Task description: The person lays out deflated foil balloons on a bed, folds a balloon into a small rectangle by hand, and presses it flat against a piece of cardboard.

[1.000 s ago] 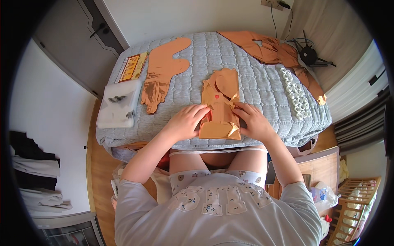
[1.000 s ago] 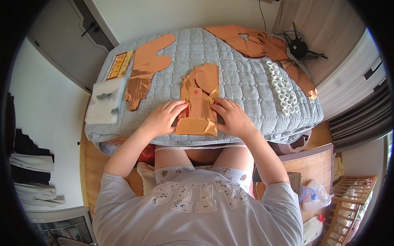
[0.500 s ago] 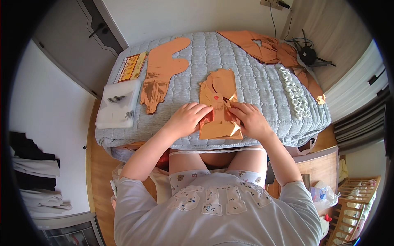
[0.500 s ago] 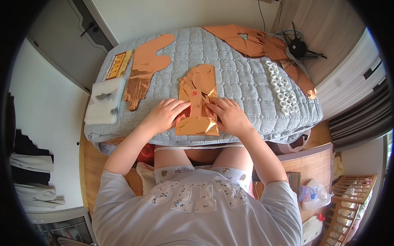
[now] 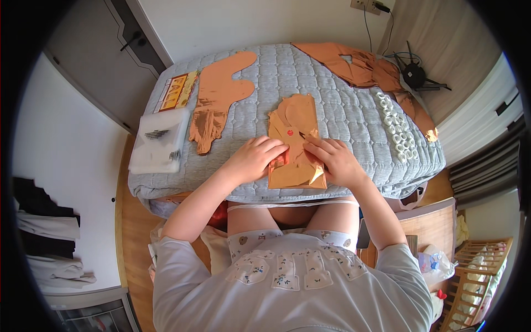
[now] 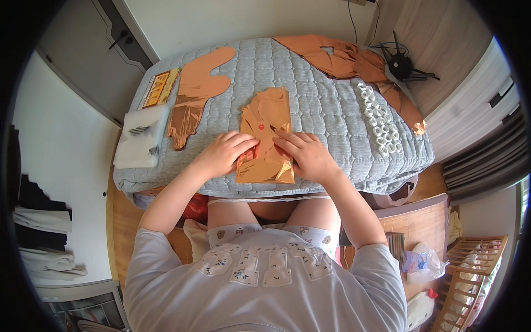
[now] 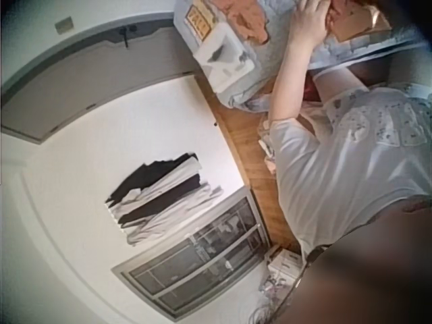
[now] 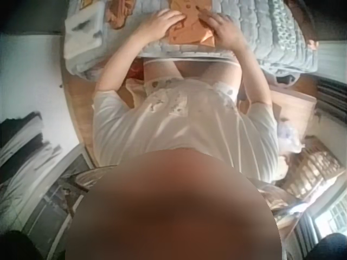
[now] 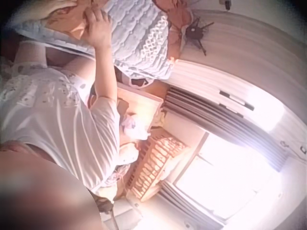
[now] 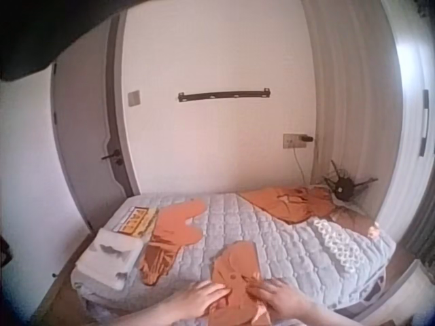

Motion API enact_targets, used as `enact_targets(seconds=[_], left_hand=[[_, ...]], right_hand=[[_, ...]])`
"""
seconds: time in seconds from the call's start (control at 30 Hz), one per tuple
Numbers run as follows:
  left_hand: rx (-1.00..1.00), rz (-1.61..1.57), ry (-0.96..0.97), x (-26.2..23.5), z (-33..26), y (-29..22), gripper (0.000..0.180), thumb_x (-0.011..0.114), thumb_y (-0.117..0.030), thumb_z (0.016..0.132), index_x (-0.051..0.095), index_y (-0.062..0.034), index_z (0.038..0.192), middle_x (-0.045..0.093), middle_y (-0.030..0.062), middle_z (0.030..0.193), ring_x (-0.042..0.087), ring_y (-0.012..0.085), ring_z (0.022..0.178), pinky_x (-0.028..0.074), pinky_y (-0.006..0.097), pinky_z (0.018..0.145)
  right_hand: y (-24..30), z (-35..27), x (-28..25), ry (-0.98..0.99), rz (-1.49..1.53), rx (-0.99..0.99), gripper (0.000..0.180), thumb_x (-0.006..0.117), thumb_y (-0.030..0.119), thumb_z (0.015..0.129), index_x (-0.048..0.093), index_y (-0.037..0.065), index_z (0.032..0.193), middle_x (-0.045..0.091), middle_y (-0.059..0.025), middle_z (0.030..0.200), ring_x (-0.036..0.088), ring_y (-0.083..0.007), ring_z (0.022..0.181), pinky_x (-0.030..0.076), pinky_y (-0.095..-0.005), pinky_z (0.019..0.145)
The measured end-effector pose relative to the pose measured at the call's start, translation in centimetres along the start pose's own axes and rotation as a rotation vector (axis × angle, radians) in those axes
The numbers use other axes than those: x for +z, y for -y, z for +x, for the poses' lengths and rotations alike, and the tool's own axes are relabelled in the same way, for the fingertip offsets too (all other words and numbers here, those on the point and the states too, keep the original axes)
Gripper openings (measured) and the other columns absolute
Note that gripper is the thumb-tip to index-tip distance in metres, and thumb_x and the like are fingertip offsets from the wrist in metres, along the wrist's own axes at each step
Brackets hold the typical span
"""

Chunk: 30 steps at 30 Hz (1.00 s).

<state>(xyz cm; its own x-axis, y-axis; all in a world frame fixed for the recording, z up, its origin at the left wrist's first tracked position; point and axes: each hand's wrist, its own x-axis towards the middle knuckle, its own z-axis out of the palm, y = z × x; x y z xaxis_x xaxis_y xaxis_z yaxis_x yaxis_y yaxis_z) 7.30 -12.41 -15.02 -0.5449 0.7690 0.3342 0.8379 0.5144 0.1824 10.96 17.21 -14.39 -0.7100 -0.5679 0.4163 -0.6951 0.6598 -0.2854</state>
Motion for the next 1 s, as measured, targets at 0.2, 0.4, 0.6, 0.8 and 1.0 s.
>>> enact_targets(seconds=[0.2,0.4,0.6,0.8,1.0], left_hand=[[0.030,0.002,0.003,-0.3,0.7,0.5,0.043,0.073,-0.019,0.087,0.064,-0.0086,0.128,0.062,0.0050,0.128,0.061,0.0282,0.113,0.050,0.041,0.097],[-0.181,-0.295,0.077,-1.1,2.0,1.4,0.028,0.070,-0.019,0.093,0.070,-0.0056,0.118,0.070,0.0074,0.111,0.068,0.0293,0.096,0.054,0.037,0.088],[-0.686,-0.594,0.179,-1.5,4.6,3.8,0.055,0.070,-0.041,0.098,0.061,0.0015,0.132,0.074,0.0106,0.103,0.068,0.0155,0.096,0.051,0.031,0.084],[-0.730,-0.694,0.108,-1.7,4.0,3.2,0.089,0.079,-0.029,0.092,0.028,0.0000,0.159,0.072,0.0090,0.096,0.066,0.0141,0.085,0.051,0.030,0.077],[-0.770,-0.577,0.018,-1.0,3.9,2.5,0.105,0.085,-0.018,0.085,0.017,-0.0012,0.163,0.071,0.0097,0.098,0.069,0.0165,0.085,0.053,0.030,0.081]], right_hand=[[-0.7,0.1,0.6,-0.030,0.024,-0.016,0.038,0.073,0.018,0.085,0.073,0.013,0.123,0.071,-0.0067,0.123,0.062,-0.0290,0.121,0.044,-0.0438,0.106],[-2.2,2.0,0.6,0.045,0.217,0.237,0.026,0.070,0.022,0.096,0.070,0.006,0.117,0.074,-0.0118,0.109,0.068,-0.0280,0.108,0.047,-0.0408,0.098],[-1.9,5.3,0.9,-0.043,0.510,0.689,0.048,0.070,0.030,0.098,0.055,-0.002,0.131,0.074,-0.0198,0.097,0.072,-0.0269,0.085,0.054,-0.0376,0.075],[-2.1,6.3,1.3,-0.055,0.449,0.770,0.061,0.071,0.036,0.096,0.052,-0.002,0.140,0.074,-0.0216,0.101,0.073,-0.0290,0.091,0.054,-0.0375,0.081],[-2.3,6.7,1.8,-0.047,0.327,0.773,0.068,0.074,0.035,0.093,0.048,0.000,0.145,0.074,-0.0227,0.106,0.073,-0.0324,0.096,0.055,-0.0394,0.086]])
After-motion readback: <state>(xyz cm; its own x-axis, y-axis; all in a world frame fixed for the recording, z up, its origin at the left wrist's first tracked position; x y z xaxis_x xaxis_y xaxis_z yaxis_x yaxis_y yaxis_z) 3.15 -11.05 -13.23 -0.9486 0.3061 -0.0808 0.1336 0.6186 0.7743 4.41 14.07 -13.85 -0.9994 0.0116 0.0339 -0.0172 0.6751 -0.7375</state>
